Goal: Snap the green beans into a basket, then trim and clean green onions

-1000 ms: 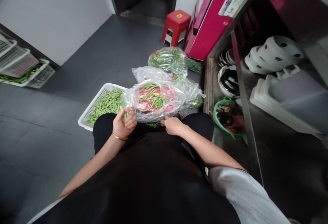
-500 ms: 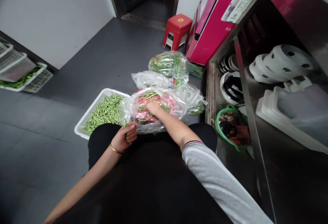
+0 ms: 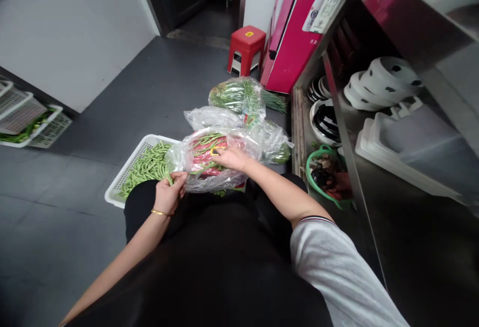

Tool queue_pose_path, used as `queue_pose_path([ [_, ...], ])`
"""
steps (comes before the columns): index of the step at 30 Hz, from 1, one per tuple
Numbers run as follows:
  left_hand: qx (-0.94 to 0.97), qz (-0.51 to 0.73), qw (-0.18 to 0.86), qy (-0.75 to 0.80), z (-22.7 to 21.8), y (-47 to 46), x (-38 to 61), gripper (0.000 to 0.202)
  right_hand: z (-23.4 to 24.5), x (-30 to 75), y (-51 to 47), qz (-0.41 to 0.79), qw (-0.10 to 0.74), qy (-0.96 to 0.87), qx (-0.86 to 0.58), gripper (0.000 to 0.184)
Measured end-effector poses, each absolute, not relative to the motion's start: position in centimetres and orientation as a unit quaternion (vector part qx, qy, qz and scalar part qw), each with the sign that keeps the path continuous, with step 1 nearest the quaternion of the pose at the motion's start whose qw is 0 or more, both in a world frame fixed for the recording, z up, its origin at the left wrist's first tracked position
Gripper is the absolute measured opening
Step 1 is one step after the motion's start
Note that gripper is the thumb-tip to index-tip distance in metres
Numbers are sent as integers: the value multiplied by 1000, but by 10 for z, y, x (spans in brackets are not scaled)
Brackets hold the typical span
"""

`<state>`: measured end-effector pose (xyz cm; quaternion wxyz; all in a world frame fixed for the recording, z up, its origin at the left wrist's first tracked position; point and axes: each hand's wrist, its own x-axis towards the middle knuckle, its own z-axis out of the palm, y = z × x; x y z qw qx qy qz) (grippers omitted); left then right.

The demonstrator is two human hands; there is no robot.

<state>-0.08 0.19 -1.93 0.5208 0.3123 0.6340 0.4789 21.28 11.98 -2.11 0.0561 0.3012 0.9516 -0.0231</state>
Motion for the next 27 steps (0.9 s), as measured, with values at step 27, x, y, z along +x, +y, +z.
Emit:
queue_pose_path([
  [27,320,479,634,516,10,-25,-2,52,-14,178,56,-782,-347,362,370,22],
])
